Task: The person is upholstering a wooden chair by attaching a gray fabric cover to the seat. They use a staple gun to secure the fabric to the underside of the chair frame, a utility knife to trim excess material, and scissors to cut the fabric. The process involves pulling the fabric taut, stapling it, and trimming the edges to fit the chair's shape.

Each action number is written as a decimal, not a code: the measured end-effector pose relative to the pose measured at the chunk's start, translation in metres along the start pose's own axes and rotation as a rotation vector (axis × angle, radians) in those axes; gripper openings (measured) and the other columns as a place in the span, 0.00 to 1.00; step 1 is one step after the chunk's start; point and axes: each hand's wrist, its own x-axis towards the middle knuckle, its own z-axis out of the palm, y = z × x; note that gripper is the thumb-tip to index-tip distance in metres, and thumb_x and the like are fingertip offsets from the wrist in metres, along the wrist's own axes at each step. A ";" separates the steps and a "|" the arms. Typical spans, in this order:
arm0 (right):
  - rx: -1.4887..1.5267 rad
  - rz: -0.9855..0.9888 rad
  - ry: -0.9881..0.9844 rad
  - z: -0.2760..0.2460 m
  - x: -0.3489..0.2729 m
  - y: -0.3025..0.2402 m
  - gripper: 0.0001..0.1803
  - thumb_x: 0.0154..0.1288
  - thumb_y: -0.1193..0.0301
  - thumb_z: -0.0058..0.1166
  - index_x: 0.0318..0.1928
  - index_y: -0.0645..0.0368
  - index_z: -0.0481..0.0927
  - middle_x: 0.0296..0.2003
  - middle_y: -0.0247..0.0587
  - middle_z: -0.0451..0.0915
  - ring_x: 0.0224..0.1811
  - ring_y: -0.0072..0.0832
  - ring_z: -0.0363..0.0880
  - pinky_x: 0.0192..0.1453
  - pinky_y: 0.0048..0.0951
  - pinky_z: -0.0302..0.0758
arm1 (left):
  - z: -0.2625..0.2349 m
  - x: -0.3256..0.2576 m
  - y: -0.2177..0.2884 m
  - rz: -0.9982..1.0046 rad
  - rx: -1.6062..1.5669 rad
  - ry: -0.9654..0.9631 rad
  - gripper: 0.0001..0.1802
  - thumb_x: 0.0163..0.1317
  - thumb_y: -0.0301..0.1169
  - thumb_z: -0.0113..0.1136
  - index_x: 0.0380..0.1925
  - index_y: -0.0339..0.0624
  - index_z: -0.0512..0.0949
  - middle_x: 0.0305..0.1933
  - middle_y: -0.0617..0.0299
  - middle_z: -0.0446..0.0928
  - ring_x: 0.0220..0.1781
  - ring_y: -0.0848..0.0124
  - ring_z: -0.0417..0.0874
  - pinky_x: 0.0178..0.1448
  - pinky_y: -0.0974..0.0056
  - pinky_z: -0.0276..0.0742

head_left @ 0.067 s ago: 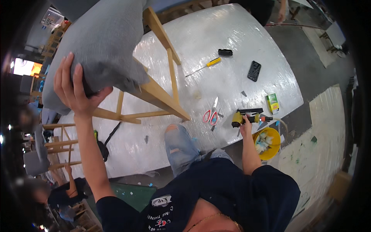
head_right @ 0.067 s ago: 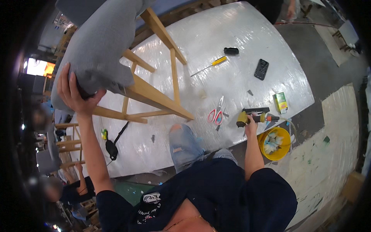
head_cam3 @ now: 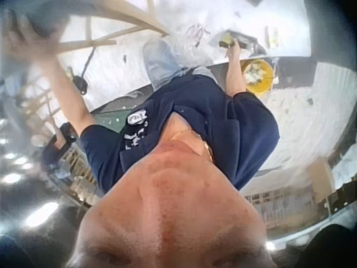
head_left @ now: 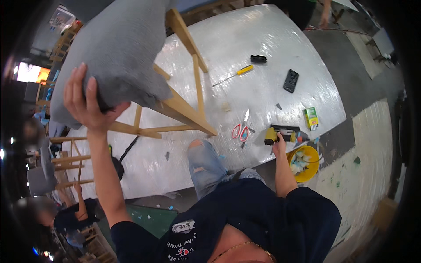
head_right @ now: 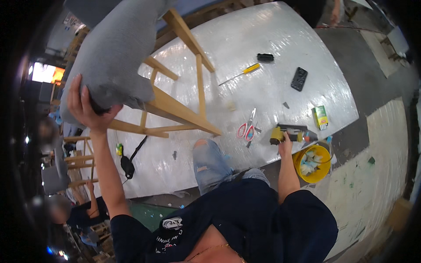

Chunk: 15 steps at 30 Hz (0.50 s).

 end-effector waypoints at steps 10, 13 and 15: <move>-0.901 0.467 -0.312 0.021 -0.016 0.049 0.25 0.73 0.54 0.52 0.46 0.68 0.78 0.34 0.50 0.85 0.31 0.37 0.87 0.33 0.36 0.85 | -0.061 -0.063 0.065 -0.086 0.017 -0.034 0.31 0.66 0.64 0.55 0.63 0.66 0.66 0.65 0.57 0.71 0.67 0.56 0.71 0.69 0.49 0.63; -1.239 0.416 -0.639 0.084 0.006 0.056 0.23 0.69 0.57 0.54 0.49 0.67 0.78 0.35 0.51 0.86 0.30 0.35 0.88 0.29 0.33 0.84 | -0.071 -0.058 0.084 -0.193 -0.054 -0.064 0.29 0.65 0.59 0.59 0.62 0.67 0.69 0.67 0.56 0.71 0.69 0.54 0.69 0.69 0.47 0.63; -1.510 0.223 -0.712 0.124 -0.006 0.063 0.23 0.65 0.60 0.55 0.53 0.64 0.78 0.37 0.53 0.86 0.35 0.39 0.89 0.35 0.36 0.85 | -0.066 -0.055 0.087 -0.268 -0.091 -0.055 0.28 0.65 0.57 0.60 0.62 0.66 0.70 0.68 0.56 0.70 0.70 0.53 0.68 0.69 0.47 0.63</move>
